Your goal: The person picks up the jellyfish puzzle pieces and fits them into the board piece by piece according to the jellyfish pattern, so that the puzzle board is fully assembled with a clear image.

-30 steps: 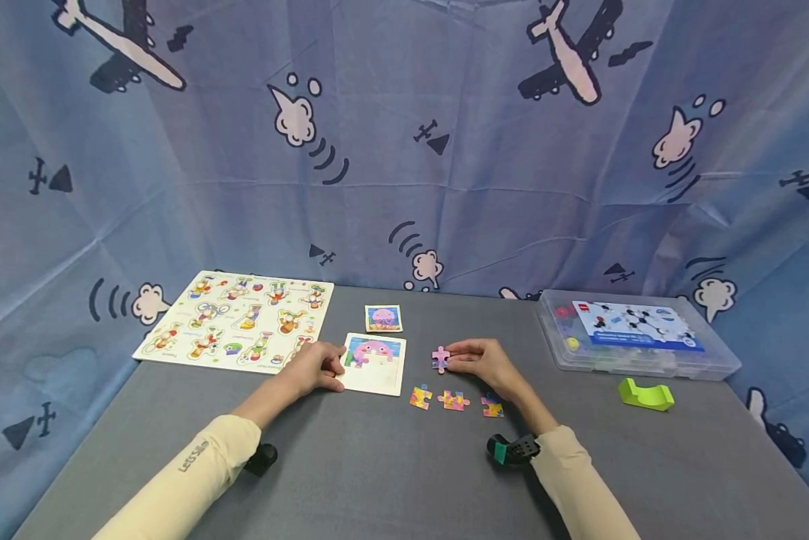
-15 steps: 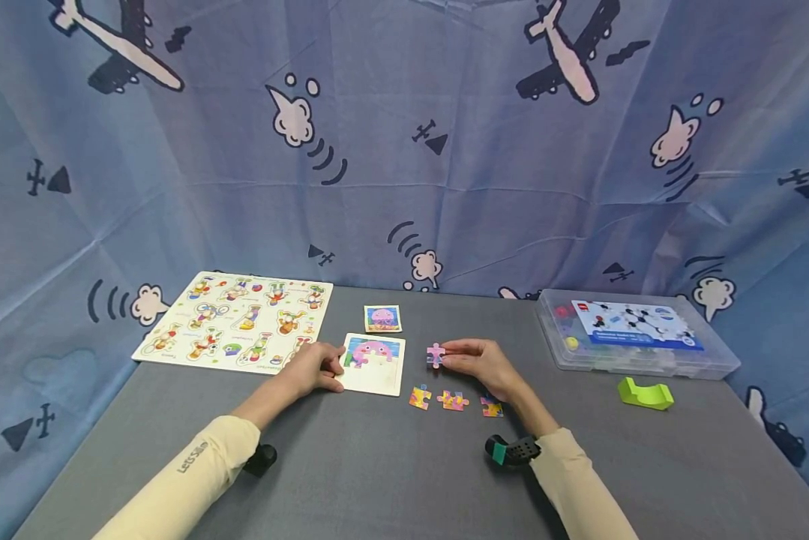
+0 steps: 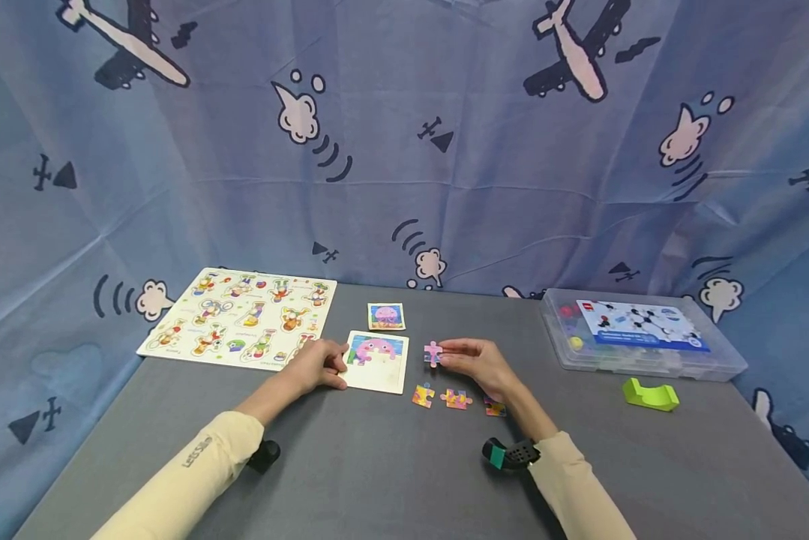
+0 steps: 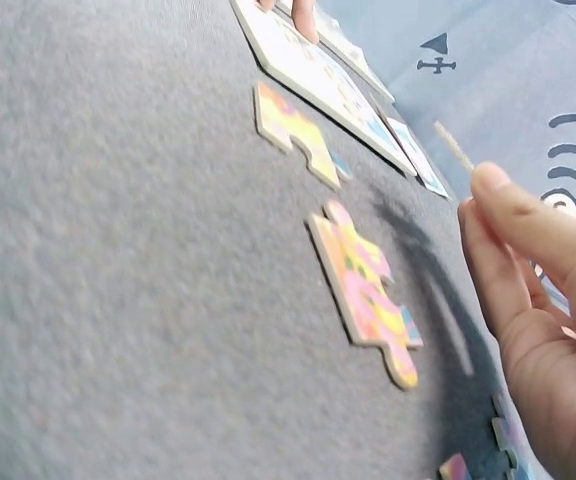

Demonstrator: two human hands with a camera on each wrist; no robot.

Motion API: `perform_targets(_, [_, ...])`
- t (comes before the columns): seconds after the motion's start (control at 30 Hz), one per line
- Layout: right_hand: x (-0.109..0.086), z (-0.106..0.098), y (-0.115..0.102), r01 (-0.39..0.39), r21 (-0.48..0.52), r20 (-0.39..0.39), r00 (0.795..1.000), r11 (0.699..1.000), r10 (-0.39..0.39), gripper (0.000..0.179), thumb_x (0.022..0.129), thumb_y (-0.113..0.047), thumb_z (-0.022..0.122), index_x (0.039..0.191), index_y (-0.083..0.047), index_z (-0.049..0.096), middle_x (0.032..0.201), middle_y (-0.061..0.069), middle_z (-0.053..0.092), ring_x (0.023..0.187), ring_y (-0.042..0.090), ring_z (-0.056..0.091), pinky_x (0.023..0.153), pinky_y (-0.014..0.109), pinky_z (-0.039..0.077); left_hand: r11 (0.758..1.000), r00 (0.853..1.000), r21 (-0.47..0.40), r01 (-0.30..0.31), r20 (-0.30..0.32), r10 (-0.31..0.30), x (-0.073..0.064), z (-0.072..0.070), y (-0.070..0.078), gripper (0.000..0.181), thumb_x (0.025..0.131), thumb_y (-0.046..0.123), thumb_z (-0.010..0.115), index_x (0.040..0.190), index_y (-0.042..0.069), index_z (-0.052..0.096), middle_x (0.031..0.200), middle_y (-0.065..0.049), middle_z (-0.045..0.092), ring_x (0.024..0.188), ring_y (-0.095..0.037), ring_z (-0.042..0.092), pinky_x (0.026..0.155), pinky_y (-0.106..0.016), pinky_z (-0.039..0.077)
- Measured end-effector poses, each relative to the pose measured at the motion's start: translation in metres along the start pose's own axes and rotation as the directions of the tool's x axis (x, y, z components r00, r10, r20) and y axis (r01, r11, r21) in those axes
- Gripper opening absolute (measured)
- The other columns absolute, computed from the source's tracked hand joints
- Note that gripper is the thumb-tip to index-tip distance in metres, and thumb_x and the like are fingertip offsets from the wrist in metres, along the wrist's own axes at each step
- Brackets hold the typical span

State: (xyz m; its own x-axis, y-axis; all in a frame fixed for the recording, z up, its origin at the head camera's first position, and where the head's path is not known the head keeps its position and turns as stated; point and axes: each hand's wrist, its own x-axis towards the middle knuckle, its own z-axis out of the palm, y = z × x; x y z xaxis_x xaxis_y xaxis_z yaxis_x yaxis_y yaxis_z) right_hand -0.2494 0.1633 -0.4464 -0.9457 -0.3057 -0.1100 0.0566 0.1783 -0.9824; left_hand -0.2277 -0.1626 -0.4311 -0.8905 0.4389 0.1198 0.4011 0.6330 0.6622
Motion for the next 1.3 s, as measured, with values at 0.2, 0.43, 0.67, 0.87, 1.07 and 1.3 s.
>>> perform_targets(0.2, [-0.002,0.005,0.002,0.004,0.018,0.009,1.0,1.0,-0.004,0.041,0.086,-0.007,0.071,0.122,0.009,0.059,0.115,0.015,0.065,0.092,0.01,0.062,0.079,0.026,0.051,1.0,1.0,-0.004,0.002,0.002,-0.002,-0.001,0.0,0.001,0.021,0.065,0.002,0.085,0.07,0.001,0.065,0.115,-0.026,0.064,0.11,-0.037,0.061,0.061,-0.021,0.041])
perform_targets(0.43, [-0.006,0.011,0.004,-0.013,0.06,-0.018,1.0,0.998,0.014,0.042,0.085,-0.007,0.072,0.122,0.007,0.06,0.113,0.012,0.066,0.092,0.01,0.063,0.079,0.026,0.051,1.0,1.0,-0.006,0.012,0.008,-0.011,-0.001,0.002,0.0,0.02,0.066,0.003,0.085,0.07,0.001,0.065,0.116,-0.027,0.063,0.11,-0.037,0.061,0.062,-0.023,0.041])
perform_targets(0.67, [-0.003,0.022,0.003,-0.021,0.077,-0.007,1.0,0.997,0.021,0.042,0.085,-0.006,0.072,0.123,0.007,0.059,0.117,0.015,0.064,0.094,0.012,0.063,0.082,0.028,0.051,1.0,1.0,-0.008,0.003,0.002,-0.003,-0.005,0.002,-0.001,0.021,0.065,0.003,0.086,0.071,0.001,0.066,0.113,-0.025,0.065,0.111,-0.037,0.06,0.061,-0.022,0.041])
perform_targets(0.87, [0.001,0.027,0.0,-0.009,0.08,-0.009,1.0,0.997,0.009,0.041,0.086,-0.005,0.07,0.123,0.008,0.059,0.119,0.018,0.063,0.095,0.013,0.063,0.084,0.031,0.051,1.0,1.0,0.002,0.001,-0.003,-0.001,-0.003,0.001,0.001,0.019,0.066,0.003,0.085,0.072,0.001,0.067,0.114,-0.025,0.065,0.111,-0.037,0.06,0.06,-0.021,0.04])
perform_targets(1.07, [0.003,0.035,-0.005,0.013,0.15,-0.015,1.0,0.989,-0.011,0.038,0.086,0.001,0.068,0.121,0.011,0.058,0.109,0.014,0.068,0.09,0.011,0.065,0.081,0.031,0.052,0.999,0.999,-0.021,-0.038,-0.014,0.038,-0.001,0.0,-0.001,0.02,0.066,0.005,0.086,0.07,0.003,0.067,0.113,-0.026,0.065,0.107,-0.037,0.062,0.06,-0.024,0.042])
perform_targets(1.3, [0.007,0.048,-0.007,0.028,0.186,-0.016,1.0,0.982,-0.026,0.036,0.086,0.004,0.067,0.12,0.012,0.059,0.104,0.014,0.07,0.088,0.011,0.068,0.08,0.032,0.053,0.995,0.995,-0.037,-0.097,-0.023,0.096,0.0,0.001,-0.007,0.021,0.066,0.011,0.087,0.07,0.005,0.067,0.113,-0.026,0.065,0.101,-0.032,0.065,0.06,-0.023,0.042])
